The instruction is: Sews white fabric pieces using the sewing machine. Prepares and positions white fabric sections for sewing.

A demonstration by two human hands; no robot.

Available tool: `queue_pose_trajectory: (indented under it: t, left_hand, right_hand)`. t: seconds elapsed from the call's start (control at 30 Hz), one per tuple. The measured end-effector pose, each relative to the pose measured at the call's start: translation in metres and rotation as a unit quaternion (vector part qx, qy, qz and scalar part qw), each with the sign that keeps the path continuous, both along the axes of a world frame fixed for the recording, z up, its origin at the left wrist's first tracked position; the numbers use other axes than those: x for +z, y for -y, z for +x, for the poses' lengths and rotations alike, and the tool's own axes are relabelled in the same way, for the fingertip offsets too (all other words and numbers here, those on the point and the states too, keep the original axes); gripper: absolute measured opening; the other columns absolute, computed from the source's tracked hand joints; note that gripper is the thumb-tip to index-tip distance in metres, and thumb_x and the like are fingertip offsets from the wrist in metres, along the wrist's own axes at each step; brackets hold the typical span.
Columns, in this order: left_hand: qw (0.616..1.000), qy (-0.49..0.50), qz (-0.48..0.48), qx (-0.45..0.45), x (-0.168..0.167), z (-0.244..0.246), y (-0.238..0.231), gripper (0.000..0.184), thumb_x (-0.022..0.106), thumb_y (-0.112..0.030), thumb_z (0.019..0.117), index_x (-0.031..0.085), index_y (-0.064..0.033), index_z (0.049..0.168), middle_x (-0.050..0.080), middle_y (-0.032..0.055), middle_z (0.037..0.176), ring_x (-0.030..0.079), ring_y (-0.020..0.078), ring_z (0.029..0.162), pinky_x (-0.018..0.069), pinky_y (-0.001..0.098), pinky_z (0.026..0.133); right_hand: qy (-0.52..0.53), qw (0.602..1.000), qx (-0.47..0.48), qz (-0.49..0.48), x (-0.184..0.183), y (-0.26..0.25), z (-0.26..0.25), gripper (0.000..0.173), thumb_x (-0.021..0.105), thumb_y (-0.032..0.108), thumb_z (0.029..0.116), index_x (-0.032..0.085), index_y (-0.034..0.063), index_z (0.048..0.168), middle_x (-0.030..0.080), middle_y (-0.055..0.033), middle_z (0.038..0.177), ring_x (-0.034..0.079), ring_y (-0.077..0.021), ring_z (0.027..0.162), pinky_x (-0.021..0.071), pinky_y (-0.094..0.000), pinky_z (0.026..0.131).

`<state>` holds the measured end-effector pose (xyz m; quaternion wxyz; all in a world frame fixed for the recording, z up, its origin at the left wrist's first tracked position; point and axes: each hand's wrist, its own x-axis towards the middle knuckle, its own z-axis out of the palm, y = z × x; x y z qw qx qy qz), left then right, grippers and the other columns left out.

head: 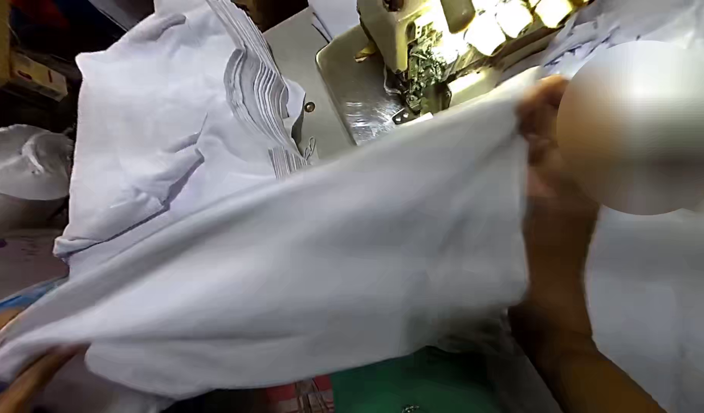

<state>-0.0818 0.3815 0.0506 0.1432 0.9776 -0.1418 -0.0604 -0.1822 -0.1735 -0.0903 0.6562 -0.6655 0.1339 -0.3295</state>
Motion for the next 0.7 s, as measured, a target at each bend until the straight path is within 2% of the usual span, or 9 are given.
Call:
queue_pose_trajectory:
  t: [0.07, 0.1, 0.13, 0.2, 0.27, 0.33, 0.4, 0.57, 0.7]
  left_hand:
    - [0.992, 0.032, 0.083, -0.092, -0.056, 0.062, -0.035, 0.073, 0.068, -0.046, 0.0931, 0.053, 0.0159, 0.129, 0.055, 0.0429, 0.124, 0.056, 0.0566, 0.115, 0.0449, 0.0706, 0.095]
    - [0.99, 0.052, 0.091, -0.1, -0.072, 0.08, -0.026, 0.077, 0.07, -0.048, 0.0911, 0.051, 0.0134, 0.134, 0.049, 0.0478, 0.128, 0.049, 0.0678, 0.116, 0.0387, 0.0812, 0.092]
    - [0.987, 0.084, 0.085, -0.11, -0.079, 0.089, 0.0, 0.075, 0.069, -0.047, 0.0919, 0.051, 0.0099, 0.137, 0.046, 0.0469, 0.133, 0.044, 0.0705, 0.12, 0.0352, 0.0842, 0.093]
    - [0.98, 0.123, 0.022, -0.155, -0.076, 0.086, 0.087, 0.061, 0.064, -0.039, 0.098, 0.053, 0.0037, 0.139, 0.045, 0.0365, 0.144, 0.041, 0.0599, 0.132, 0.0338, 0.076, 0.103]
    - [0.963, 0.135, -0.067, -0.222, -0.074, 0.076, 0.181, 0.049, 0.057, -0.031, 0.1021, 0.054, 0.0017, 0.138, 0.05, 0.0249, 0.144, 0.047, 0.0403, 0.136, 0.0407, 0.0571, 0.111]
    - [0.934, 0.123, -0.164, -0.292, -0.081, 0.068, 0.257, 0.04, 0.054, -0.023, 0.1026, 0.057, 0.0003, 0.135, 0.057, 0.0173, 0.14, 0.054, 0.0272, 0.132, 0.046, 0.0438, 0.11]
    - [0.912, 0.097, -0.212, -0.339, -0.09, 0.062, 0.311, 0.036, 0.055, -0.021, 0.1035, 0.059, -0.0015, 0.133, 0.06, 0.0151, 0.134, 0.059, 0.0246, 0.124, 0.0484, 0.0408, 0.104]
    - [0.9, 0.04, -0.215, -0.376, -0.111, 0.062, 0.376, 0.04, 0.064, -0.034, 0.1005, 0.063, -0.0059, 0.13, 0.066, 0.0123, 0.119, 0.065, 0.0239, 0.111, 0.0543, 0.0424, 0.095]
    - [0.921, 0.025, -0.257, -0.293, -0.114, 0.06, 0.39, 0.021, 0.075, -0.028, 0.0923, 0.072, -0.0087, 0.101, 0.07, 0.0037, 0.091, 0.065, 0.0121, 0.082, 0.0527, 0.0306, 0.074]
  right_hand:
    - [-0.028, 0.999, 0.021, 0.032, -0.026, -0.006, 0.042, 0.008, 0.063, 0.014, 0.0996, 0.068, 0.0133, 0.093, 0.064, 0.0105, 0.076, 0.059, 0.0018, 0.064, 0.0527, -0.0177, 0.062]
    - [-0.025, 0.999, 0.016, 0.034, -0.036, -0.007, 0.055, 0.007, 0.068, 0.013, 0.0968, 0.072, 0.0084, 0.093, 0.068, 0.0067, 0.077, 0.062, -0.001, 0.067, 0.0552, -0.0208, 0.065]
    - [-0.017, 1.0, 0.01, 0.022, -0.042, -0.008, 0.061, 0.007, 0.071, 0.013, 0.0951, 0.074, 0.0061, 0.094, 0.071, 0.0044, 0.08, 0.066, -0.0024, 0.071, 0.0573, -0.0222, 0.069]
    - [0.015, 1.0, 0.005, -0.003, -0.046, -0.01, 0.06, 0.008, 0.073, 0.011, 0.0938, 0.075, 0.0034, 0.096, 0.074, 0.0007, 0.086, 0.069, -0.0052, 0.077, 0.0595, -0.0247, 0.075]
    - [0.03, 0.999, 0.007, -0.039, -0.044, -0.014, 0.055, 0.009, 0.072, 0.009, 0.0944, 0.075, 0.0021, 0.099, 0.075, 0.0, 0.09, 0.07, -0.0045, 0.08, 0.0604, -0.0234, 0.076]
    - [0.021, 0.997, 0.014, -0.072, -0.041, -0.018, 0.048, 0.009, 0.07, 0.009, 0.0964, 0.073, 0.0028, 0.103, 0.072, 0.0026, 0.091, 0.067, 0.0001, 0.079, 0.0575, -0.0173, 0.073]
    - [0.027, 0.997, 0.017, -0.074, -0.04, -0.018, 0.044, 0.009, 0.071, 0.006, 0.0953, 0.074, 0.0023, 0.103, 0.072, 0.0025, 0.09, 0.067, 0.0004, 0.077, 0.0577, -0.0166, 0.071]
    - [0.065, 0.997, 0.031, -0.015, -0.044, -0.013, 0.049, 0.006, 0.073, 0.001, 0.092, 0.074, 0.0006, 0.098, 0.075, -0.0015, 0.089, 0.071, -0.0054, 0.079, 0.0605, -0.023, 0.074]
    - [0.069, 0.996, 0.029, 0.042, -0.051, -0.011, 0.056, 0.008, 0.075, 0.0, 0.0894, 0.075, -0.001, 0.097, 0.075, -0.0048, 0.089, 0.072, -0.0093, 0.079, 0.0618, -0.0268, 0.076]
